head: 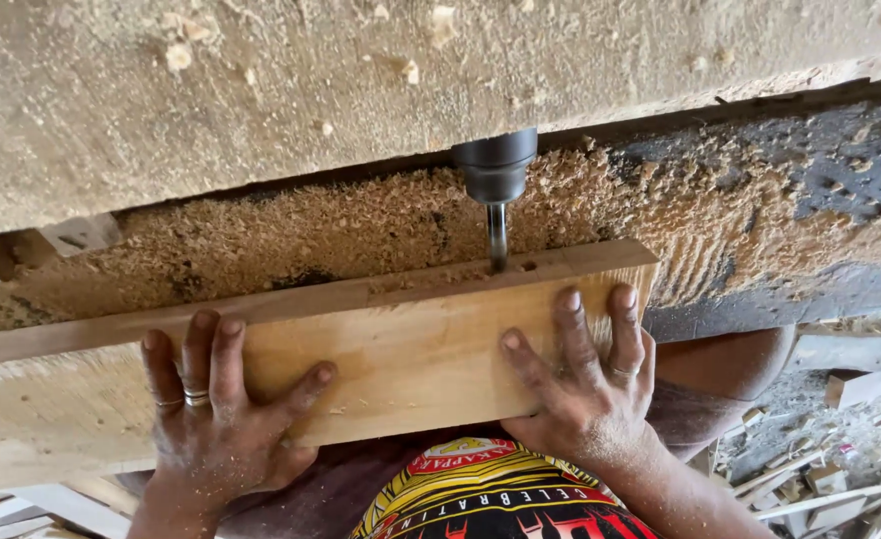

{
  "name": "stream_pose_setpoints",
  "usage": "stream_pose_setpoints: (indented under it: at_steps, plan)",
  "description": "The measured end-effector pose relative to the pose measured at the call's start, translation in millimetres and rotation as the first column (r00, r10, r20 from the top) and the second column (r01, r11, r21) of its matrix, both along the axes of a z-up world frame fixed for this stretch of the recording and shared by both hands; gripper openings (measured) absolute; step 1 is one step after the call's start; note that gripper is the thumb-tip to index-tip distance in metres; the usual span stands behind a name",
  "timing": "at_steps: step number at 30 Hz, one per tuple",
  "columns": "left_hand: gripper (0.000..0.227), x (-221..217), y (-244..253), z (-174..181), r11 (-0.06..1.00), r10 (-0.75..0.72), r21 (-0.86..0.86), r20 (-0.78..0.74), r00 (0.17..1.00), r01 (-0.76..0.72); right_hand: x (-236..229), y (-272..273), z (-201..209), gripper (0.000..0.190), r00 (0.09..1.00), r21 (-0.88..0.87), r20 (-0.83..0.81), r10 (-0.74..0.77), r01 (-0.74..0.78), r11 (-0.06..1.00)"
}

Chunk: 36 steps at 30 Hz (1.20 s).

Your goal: Drilling a series of holes into a wooden plank using a power drill

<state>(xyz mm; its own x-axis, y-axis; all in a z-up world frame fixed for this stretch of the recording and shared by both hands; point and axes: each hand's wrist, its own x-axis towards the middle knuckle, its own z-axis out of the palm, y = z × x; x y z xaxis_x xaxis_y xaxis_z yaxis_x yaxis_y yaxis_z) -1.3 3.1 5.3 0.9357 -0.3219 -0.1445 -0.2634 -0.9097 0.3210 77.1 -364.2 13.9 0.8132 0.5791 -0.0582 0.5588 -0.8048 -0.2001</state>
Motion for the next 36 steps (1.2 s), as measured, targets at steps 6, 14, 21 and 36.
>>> stream_pose_setpoints:
  at_steps: [6, 14, 21, 36]
  plan:
    - [0.063, -1, 2, -3, 1.000, -0.004, -0.001, -0.013, 1.000, 0.004, 4, 5, 0, 0.066, 1.000, 0.028, -0.003, -0.020, 0.021, 0.999]
    - [0.063, 0, 3, -4, 1.000, 0.009, 0.000, 0.005, 1.000, -0.009, 3, 3, -4, 0.072, 1.000, 0.026, 0.006, 0.006, -0.006, 1.000]
    - [0.063, 3, 2, -1, 1.000, 0.015, 0.009, 0.005, 1.000, -0.015, 13, 11, 6, 0.068, 1.000, 0.033, -0.020, 0.005, -0.004, 0.999]
    - [0.063, 22, 1, 3, 0.999, 0.035, 0.014, 0.007, 0.999, -0.035, 28, 8, 0, 0.098, 0.999, 0.030, 0.035, 0.042, -0.043, 0.999]
